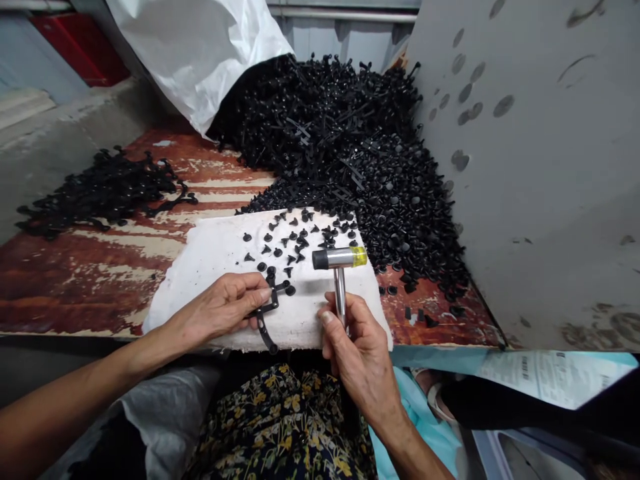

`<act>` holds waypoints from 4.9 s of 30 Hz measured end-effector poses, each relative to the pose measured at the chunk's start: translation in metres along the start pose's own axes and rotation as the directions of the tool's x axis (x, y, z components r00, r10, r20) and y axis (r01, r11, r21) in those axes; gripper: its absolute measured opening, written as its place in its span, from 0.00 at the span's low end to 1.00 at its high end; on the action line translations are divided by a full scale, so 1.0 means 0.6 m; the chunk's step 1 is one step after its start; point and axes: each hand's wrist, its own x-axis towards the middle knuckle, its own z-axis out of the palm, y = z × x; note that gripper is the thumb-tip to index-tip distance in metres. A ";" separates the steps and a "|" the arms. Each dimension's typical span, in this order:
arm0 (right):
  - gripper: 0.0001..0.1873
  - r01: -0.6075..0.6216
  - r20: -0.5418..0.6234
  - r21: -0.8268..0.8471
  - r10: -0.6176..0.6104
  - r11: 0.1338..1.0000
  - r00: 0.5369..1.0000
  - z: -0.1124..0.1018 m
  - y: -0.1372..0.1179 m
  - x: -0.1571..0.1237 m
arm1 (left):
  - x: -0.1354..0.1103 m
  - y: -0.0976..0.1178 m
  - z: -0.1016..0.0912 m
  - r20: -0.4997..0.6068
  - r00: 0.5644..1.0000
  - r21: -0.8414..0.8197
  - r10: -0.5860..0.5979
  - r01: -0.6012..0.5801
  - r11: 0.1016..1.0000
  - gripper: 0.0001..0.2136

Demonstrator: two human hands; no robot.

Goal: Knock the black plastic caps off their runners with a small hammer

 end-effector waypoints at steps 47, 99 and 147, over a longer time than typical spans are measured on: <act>0.37 0.717 0.426 -0.556 -0.597 0.420 0.680 -0.041 -0.054 -0.024 | 0.026 0.025 -0.032 0.100 0.994 0.347 -0.048 0.010 0.938 0.11; 0.36 0.684 0.351 -0.616 -0.640 0.391 0.683 -0.040 -0.057 -0.025 | 0.106 0.060 -0.090 0.532 0.847 0.417 0.002 -0.265 0.869 0.09; 0.12 0.125 0.315 -0.161 -0.069 0.979 0.946 0.055 -0.052 0.011 | -0.046 -0.012 -0.004 -0.120 0.986 -0.561 -0.116 0.029 0.827 0.18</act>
